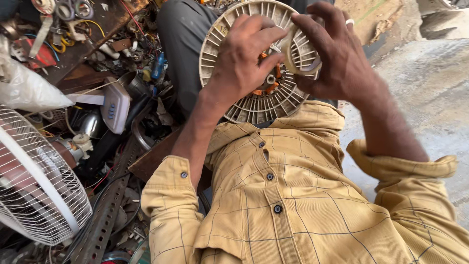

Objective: The person sits on the floor in a cluttered workshop and repairs an electric motor stator. They use a knife to cut a piece of white tape and wrap it around the copper windings of the stator to secure them.

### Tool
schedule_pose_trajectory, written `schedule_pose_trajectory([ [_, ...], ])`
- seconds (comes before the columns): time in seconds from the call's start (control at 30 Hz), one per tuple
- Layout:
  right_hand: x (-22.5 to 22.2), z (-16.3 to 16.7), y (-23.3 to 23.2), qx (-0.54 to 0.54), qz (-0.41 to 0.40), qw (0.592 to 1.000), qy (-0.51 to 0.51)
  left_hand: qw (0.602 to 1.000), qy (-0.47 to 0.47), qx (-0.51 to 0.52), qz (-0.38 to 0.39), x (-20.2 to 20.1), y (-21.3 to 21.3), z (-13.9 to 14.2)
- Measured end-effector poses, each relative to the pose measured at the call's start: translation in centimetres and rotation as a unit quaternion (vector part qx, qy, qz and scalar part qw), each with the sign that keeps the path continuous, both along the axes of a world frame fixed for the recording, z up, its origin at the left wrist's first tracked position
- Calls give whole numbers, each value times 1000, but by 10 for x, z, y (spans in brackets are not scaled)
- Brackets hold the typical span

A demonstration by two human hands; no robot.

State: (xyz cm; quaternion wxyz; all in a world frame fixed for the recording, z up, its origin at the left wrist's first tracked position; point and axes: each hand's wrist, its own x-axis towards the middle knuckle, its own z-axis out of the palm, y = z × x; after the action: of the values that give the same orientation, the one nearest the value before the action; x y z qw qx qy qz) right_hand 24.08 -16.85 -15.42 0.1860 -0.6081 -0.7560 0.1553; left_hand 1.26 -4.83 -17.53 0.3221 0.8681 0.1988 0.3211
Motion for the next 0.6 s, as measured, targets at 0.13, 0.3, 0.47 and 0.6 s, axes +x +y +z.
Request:
schedule_pose_trajectory([
  [0.13, 3, 16, 24, 4, 36, 999, 12, 998, 48, 2, 38, 10, 6, -11],
  [0.3, 2, 26, 34, -77, 59, 995, -27, 997, 28, -67, 31, -1, 12, -23],
  [0.47, 1, 34, 34, -94, 102, 982, -132, 987, 62, -134, -57, 3, 19, -32],
  [0.6, -1, 35, 32, -105, 109, 970, -190, 988, 96, -54, -108, 10, 30, -32],
])
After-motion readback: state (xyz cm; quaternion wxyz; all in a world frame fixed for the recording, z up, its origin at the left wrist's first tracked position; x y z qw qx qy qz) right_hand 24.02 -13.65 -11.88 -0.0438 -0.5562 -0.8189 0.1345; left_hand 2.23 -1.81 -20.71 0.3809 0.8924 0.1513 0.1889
